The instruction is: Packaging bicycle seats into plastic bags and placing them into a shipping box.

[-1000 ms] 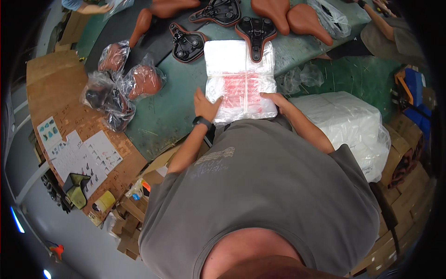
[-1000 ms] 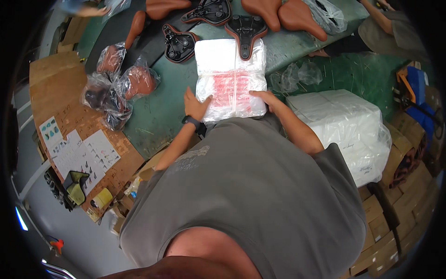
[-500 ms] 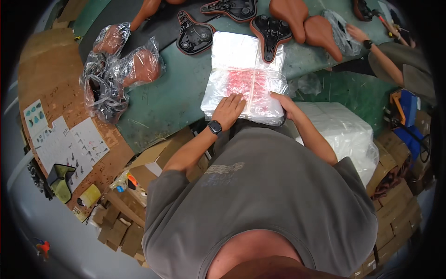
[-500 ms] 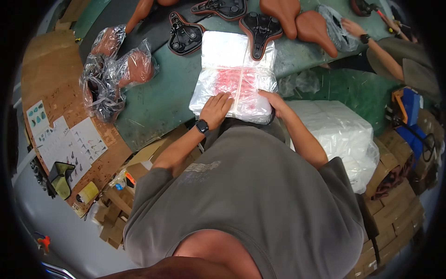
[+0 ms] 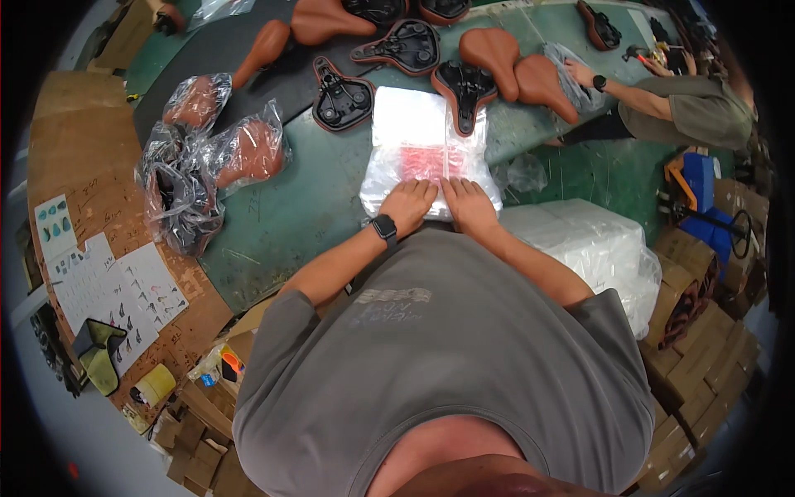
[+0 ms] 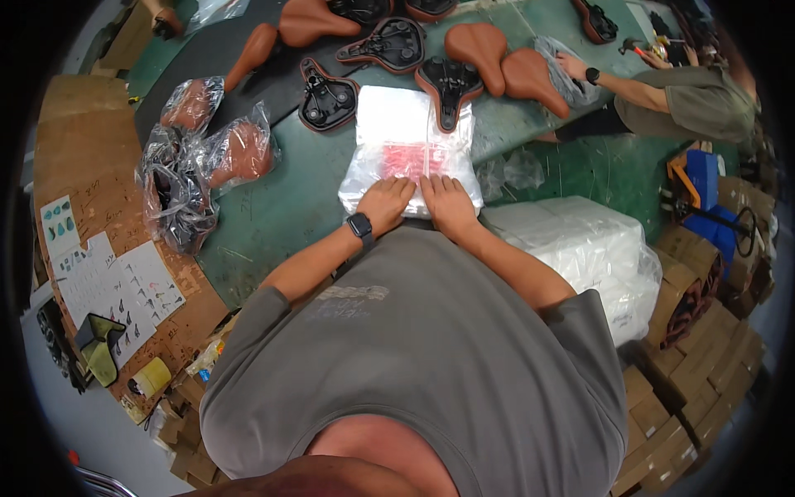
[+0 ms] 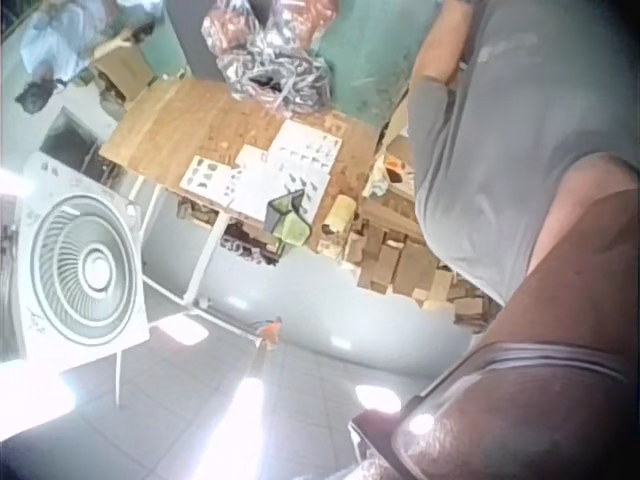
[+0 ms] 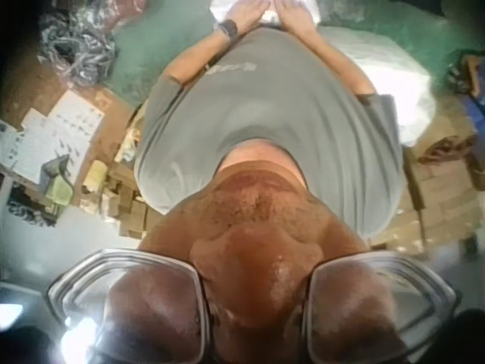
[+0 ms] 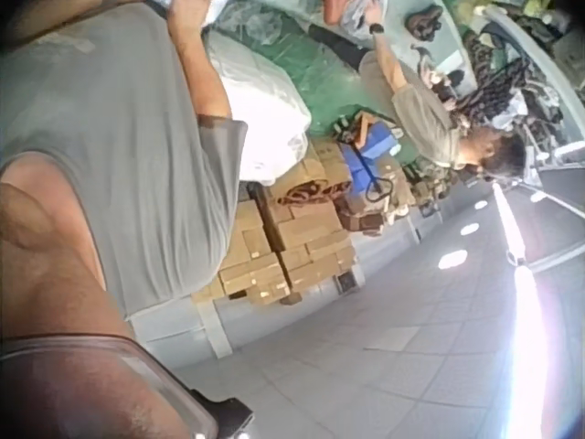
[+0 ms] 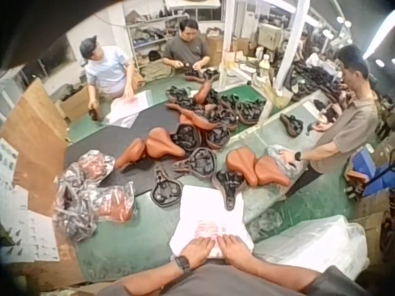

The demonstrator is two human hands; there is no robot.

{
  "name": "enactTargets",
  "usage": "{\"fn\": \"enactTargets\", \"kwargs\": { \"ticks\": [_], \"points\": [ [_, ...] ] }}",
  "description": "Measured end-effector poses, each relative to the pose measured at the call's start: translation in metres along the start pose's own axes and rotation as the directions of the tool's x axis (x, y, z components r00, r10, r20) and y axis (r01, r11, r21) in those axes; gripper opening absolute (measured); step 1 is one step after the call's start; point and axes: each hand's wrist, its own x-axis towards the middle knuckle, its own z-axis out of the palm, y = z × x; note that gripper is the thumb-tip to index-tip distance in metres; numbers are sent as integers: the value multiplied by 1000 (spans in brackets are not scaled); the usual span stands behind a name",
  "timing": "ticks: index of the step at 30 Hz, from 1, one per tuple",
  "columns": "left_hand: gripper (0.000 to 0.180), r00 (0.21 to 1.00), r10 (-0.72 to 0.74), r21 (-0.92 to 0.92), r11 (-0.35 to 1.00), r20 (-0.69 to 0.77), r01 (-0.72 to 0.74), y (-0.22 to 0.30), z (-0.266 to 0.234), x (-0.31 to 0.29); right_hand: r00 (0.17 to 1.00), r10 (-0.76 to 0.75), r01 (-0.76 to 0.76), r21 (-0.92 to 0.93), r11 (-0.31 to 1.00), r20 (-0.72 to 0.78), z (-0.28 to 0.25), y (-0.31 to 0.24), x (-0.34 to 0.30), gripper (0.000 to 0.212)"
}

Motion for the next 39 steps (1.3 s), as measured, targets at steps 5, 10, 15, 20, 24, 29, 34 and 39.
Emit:
{"fn": "enactTargets", "kwargs": {
  "ticks": [5,10,15,20,24,29,34,39],
  "points": [
    [54,994,-12,-95,995,107,22,-15,-17,29,1000,-3,2,174,985,6,-15,23,25,56],
    [52,963,-19,-117,992,268,52,-37,-18,66,966,-19,-29,182,983,256,-44,52,61,50],
    [58,910,-62,-136,982,410,128,-52,-20,89,921,-82,-21,258,966,382,-47,74,90,54],
    [65,855,-86,-159,968,511,192,-68,-16,121,887,-192,35,353,935,419,-35,112,121,59],
    [77,770,-66,-209,945,634,253,-89,-9,150,847,-300,64,476,877,438,-23,143,148,65],
    [96,694,33,-285,925,719,251,-137,26,179,751,-447,-27,699,715,486,17,182,191,73],
    [103,658,80,-407,839,749,361,-189,68,177,612,-554,-78,740,668,564,29,188,238,77],
    [108,607,151,-486,756,781,438,-214,88,183,561,-611,-153,796,585,558,49,195,260,68]
  ]
}}
